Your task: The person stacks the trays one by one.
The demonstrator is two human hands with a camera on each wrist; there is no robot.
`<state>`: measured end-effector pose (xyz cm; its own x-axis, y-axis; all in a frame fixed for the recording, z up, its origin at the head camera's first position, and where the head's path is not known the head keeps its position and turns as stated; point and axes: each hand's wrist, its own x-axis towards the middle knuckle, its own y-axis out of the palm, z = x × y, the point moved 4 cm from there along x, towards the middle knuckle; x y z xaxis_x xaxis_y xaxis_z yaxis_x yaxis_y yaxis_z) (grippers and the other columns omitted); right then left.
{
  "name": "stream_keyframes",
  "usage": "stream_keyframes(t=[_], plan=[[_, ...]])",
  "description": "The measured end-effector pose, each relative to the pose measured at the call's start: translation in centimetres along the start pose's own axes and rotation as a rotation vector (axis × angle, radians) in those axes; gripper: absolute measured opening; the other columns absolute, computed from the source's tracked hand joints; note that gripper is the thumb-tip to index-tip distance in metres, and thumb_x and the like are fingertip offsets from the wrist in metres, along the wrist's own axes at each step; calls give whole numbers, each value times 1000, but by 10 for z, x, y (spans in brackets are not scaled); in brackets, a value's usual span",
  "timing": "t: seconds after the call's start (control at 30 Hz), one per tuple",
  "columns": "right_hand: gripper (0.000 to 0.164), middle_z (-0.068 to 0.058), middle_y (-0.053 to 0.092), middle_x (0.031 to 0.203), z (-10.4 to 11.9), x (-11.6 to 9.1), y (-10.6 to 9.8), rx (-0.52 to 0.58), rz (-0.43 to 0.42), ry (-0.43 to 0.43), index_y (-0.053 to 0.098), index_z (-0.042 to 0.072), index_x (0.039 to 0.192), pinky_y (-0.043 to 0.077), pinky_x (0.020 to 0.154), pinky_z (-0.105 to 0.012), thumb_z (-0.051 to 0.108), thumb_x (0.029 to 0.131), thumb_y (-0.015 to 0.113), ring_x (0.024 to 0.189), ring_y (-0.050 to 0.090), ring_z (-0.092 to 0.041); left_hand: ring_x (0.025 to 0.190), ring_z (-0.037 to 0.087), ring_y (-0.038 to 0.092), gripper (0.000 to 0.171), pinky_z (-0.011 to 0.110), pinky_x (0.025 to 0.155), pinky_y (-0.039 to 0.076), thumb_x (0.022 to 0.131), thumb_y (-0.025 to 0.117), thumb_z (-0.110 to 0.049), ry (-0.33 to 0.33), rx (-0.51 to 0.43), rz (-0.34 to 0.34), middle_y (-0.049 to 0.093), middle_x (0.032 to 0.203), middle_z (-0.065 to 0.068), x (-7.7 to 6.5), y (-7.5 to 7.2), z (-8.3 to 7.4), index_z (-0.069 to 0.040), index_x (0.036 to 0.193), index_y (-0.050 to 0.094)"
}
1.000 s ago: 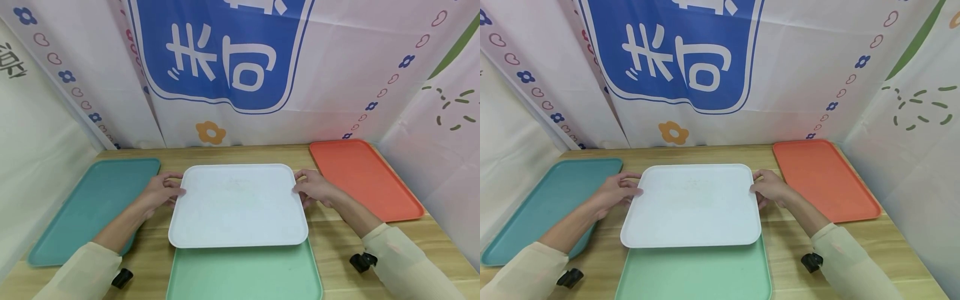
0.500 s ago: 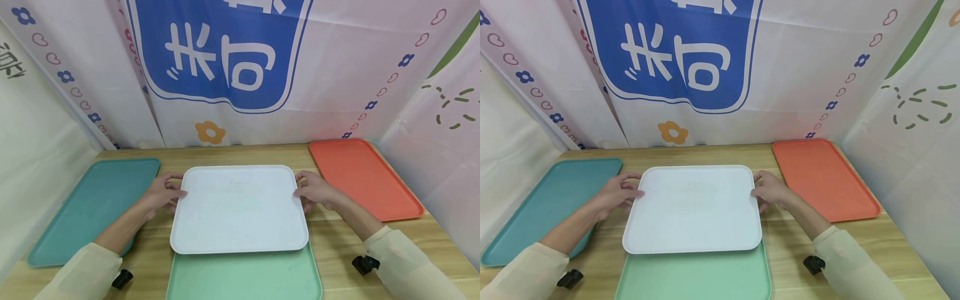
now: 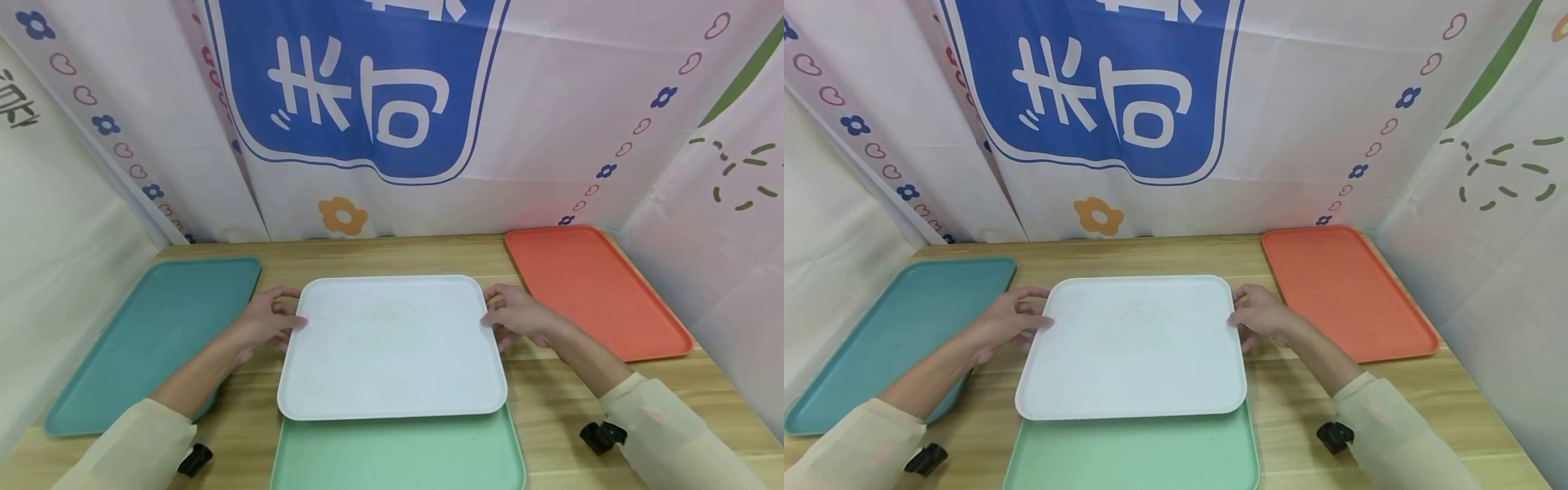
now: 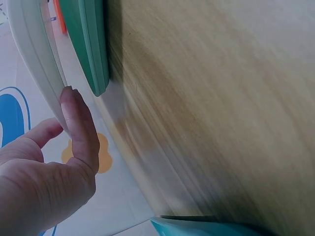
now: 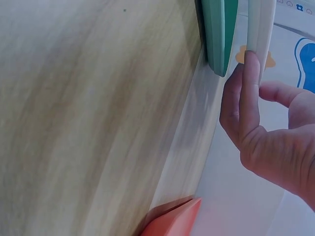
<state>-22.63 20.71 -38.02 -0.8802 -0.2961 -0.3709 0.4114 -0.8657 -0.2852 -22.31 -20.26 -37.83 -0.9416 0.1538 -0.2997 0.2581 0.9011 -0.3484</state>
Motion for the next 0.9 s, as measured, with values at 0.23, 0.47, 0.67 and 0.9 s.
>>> stream_keyframes(t=[0.23, 0.47, 0.67, 0.9], plan=[[48, -21, 62, 94, -1, -2, 0, 3, -2, 17, 35, -6, 126, 57, 53, -40, 1, 86, 59, 72, 64, -25, 72, 21, 63, 61, 35, 54, 57, 84, 70, -4, -6, -11, 6, 58, 91, 12, -2, 0, 2, -2, 136, 38], [51, -21, 63, 92, -2, -5, 2, 23, 11, 10, 31, -6, 131, 57, 53, -41, 0, 88, 58, 70, 64, -25, 75, 22, 62, 60, 36, 56, 57, 85, 68, -4, -24, -27, 27, 58, 90, 12, -3, 1, 6, -2, 137, 37], [50, -20, 62, 90, -2, -6, 4, 22, 13, 7, 30, -5, 132, 57, 51, -40, 0, 89, 56, 69, 63, -25, 76, 23, 63, 58, 37, 56, 57, 88, 65, -6, -20, -31, 39, 60, 90, 14, -5, 3, 5, -2, 138, 36], [48, -19, 62, 87, -4, -9, 5, 11, 10, -3, 29, -4, 130, 56, 47, -38, 1, 89, 54, 66, 63, -24, 76, 24, 63, 58, 39, 55, 57, 88, 64, -6, -2, -11, 71, 63, 92, 16, -7, 4, 5, 0, 138, 35]])
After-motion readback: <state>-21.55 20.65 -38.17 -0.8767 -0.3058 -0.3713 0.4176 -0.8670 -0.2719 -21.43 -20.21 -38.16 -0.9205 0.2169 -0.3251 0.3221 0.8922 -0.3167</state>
